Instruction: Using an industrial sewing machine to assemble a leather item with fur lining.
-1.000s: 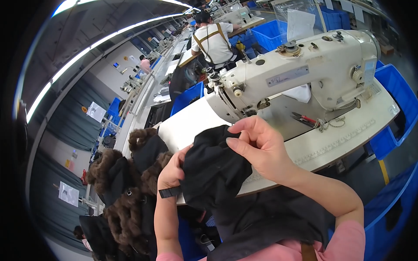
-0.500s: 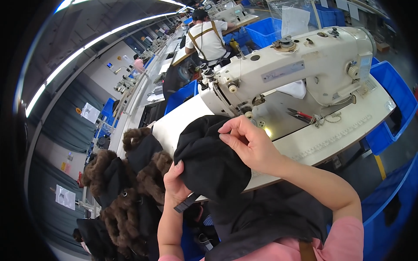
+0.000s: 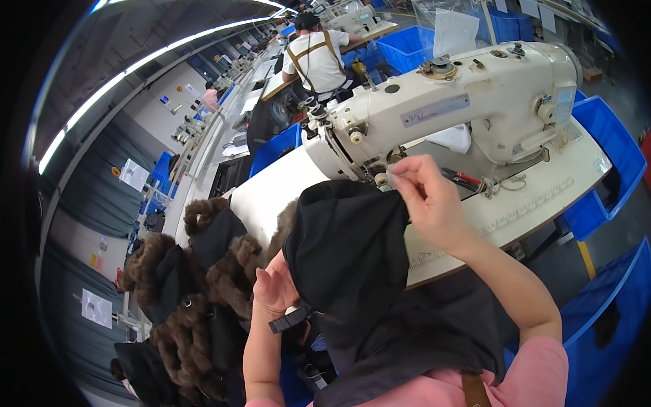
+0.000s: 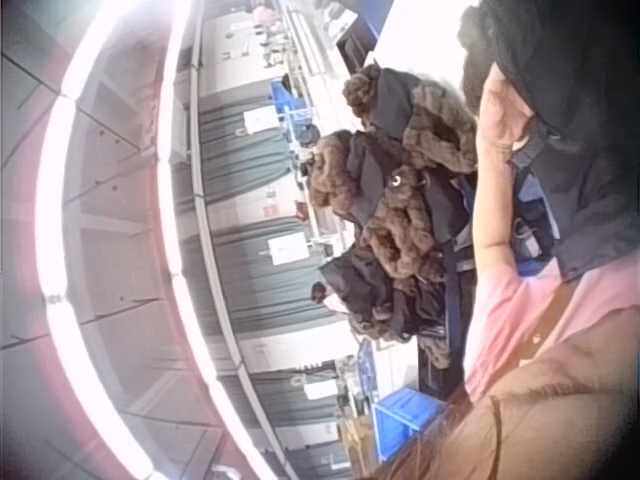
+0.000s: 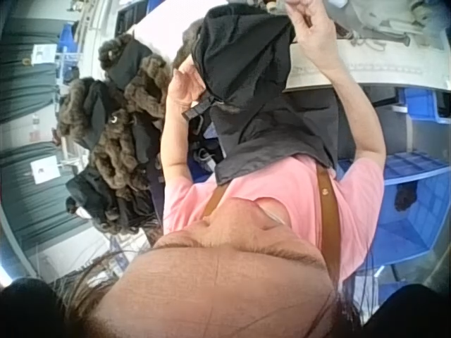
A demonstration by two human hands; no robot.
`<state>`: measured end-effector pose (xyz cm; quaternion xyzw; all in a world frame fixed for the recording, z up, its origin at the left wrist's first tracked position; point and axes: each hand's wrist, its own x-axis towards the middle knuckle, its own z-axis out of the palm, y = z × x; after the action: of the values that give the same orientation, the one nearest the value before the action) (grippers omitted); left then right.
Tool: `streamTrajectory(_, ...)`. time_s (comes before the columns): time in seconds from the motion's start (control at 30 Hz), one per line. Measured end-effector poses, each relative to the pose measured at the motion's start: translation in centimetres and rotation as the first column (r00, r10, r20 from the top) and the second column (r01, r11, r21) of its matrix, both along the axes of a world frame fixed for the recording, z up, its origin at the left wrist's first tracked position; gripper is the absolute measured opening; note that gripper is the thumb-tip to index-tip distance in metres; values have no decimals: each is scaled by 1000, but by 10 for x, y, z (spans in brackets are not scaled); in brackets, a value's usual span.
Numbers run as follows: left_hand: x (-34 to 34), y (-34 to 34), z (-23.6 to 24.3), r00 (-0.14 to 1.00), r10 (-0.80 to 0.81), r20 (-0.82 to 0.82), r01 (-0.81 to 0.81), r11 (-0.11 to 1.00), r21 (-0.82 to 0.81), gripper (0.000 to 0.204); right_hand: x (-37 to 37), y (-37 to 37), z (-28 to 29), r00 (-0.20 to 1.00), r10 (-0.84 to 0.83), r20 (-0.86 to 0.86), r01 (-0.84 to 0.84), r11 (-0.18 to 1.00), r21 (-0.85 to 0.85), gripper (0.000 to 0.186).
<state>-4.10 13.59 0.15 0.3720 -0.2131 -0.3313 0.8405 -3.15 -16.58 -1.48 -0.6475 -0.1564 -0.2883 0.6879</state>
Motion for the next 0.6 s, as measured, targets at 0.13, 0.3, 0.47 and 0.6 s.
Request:
streamTrajectory(0.13, -10, -6, 27, 987, -50, 150, -21, 900, 435, 40, -26, 5, 29, 873, -296, 388, 458, 771, -442, 27)
streamTrajectory(0.3, -21, -49, 58, 961, 76, 265, -246, 669, 701, 22, -40, 28, 28, 974, 65, 218, 79, 803, -591, 41)
streamTrajectory(0.47, 8, -8, 27, 934, 357, 30, -343, 869, 355, 34, -40, 5, 9, 991, -6, 137, 51, 944, -327, 25)
streamTrajectory(0.6, 12, 0, 11, 895, 438, -87, -393, 865, 312, 37, -74, 13, -19, 998, -48, 37, 60, 899, -433, 35)
